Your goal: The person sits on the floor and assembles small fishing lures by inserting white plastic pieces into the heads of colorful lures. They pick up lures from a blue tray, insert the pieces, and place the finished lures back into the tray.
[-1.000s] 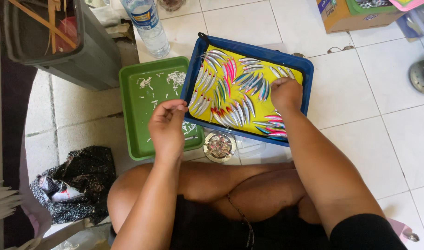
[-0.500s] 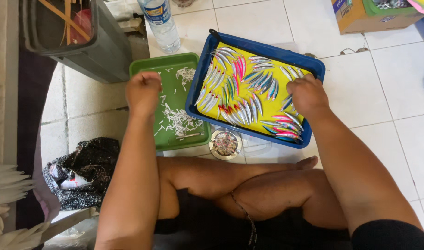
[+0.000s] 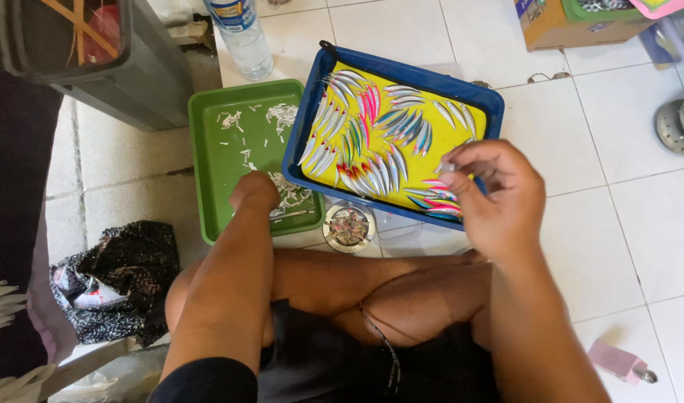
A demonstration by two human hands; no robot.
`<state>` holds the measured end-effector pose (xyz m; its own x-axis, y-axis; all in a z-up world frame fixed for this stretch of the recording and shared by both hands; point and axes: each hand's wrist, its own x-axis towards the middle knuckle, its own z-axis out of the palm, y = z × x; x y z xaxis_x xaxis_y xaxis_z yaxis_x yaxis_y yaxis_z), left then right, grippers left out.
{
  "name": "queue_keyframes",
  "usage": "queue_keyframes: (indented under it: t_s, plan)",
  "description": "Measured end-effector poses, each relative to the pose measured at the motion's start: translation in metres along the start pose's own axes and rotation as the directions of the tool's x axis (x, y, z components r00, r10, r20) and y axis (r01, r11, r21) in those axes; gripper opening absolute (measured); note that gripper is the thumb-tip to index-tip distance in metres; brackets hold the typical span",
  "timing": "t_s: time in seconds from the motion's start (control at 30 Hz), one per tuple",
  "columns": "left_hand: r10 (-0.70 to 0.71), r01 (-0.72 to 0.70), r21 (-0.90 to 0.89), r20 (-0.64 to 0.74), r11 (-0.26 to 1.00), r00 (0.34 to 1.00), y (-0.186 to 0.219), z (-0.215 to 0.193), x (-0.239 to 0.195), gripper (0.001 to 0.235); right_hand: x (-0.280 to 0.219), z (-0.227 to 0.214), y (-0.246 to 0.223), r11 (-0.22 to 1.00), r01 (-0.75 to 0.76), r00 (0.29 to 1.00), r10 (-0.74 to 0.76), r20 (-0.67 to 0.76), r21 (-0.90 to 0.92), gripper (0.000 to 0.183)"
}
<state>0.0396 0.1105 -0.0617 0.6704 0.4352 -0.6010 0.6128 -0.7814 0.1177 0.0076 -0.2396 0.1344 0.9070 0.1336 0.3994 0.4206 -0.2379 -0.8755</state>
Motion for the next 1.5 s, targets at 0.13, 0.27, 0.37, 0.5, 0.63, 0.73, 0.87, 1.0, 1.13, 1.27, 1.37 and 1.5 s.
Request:
queue_keyframes:
  t_s: [0.13, 0.27, 0.37, 0.5, 0.63, 0.73, 0.87, 1.0, 1.13, 1.27, 1.37, 1.5]
  plan:
    - [0.005, -0.007, -0.114, -0.017, 0.993, 1.000, -0.014, 0.010, 0.021, 0.036, -0.041, 0.024, 0.025, 0.965, -0.103, 0.992, 0.116, -0.040, 0.242, 0.023]
    - [0.039, -0.045, -0.152, -0.042, 0.987, 0.998, -0.031, 0.017, 0.040, 0.036, -0.068, 0.046, 0.079, 0.927, -0.337, 0.935, 0.350, -0.058, 0.164, 0.021]
    - [0.064, -0.070, -0.138, -0.053, 0.988, 0.997, -0.037, 0.017, 0.042, 0.032, -0.068, 0.054, 0.082, 0.917, -0.390, 0.915, 0.395, -0.075, 0.081, 0.022]
    - [0.042, -0.051, -0.124, -0.074, 0.991, 0.996, -0.027, -0.013, 0.003, 0.037, -0.058, 0.062, 0.079, 0.924, -0.374, 0.922, 0.379, -0.078, 0.074, 0.022]
    - [0.016, -0.031, -0.161, -0.091, 0.986, 0.996, -0.028, -0.027, -0.013, 0.039, -0.054, 0.066, 0.076, 0.912, -0.400, 0.910, 0.407, -0.081, 0.093, 0.022]
    - [0.005, -0.015, -0.130, -0.075, 0.991, 0.997, -0.045, -0.007, 0.030, 0.036, -0.052, 0.067, 0.076, 0.905, -0.411, 0.906, 0.419, -0.061, 0.104, 0.021]
    - [0.049, -0.055, -0.189, -0.035, 0.980, 0.998, -0.068, 0.022, 0.092, 0.020, -0.052, 0.070, 0.082, 0.909, -0.404, 0.910, 0.411, -0.054, 0.098, 0.021]
    - [0.086, -0.097, -0.236, -0.055, 0.967, 0.995, -0.061, 0.008, 0.064, 0.025, -0.054, 0.072, 0.087, 0.906, -0.408, 0.910, 0.413, -0.026, 0.110, 0.022]
    - [0.208, -0.215, -0.034, -0.153, 0.976, 0.966, -0.046, -0.015, 0.043, 0.020, -0.056, 0.076, 0.091, 0.903, -0.409, 0.910, 0.414, -0.012, 0.131, 0.022]
    - [0.230, -0.365, -0.705, -0.283, 0.608, 0.931, 0.001, -0.069, -0.053, 0.010, -0.057, 0.080, 0.095, 0.884, -0.426, 0.902, 0.431, 0.017, 0.193, 0.024]
    - [0.390, -0.397, -0.852, -0.256, 0.341, 0.884, 0.023, -0.073, -0.096, 0.012, -0.057, 0.083, 0.094, 0.881, -0.395, 0.915, 0.402, 0.029, 0.260, 0.026]
    - [0.612, -0.279, -0.957, -0.266, -0.077, 0.744, 0.050, -0.028, -0.134, 0.011, -0.060, 0.089, 0.088, 0.873, -0.346, 0.932, 0.361, 0.023, 0.343, 0.030]
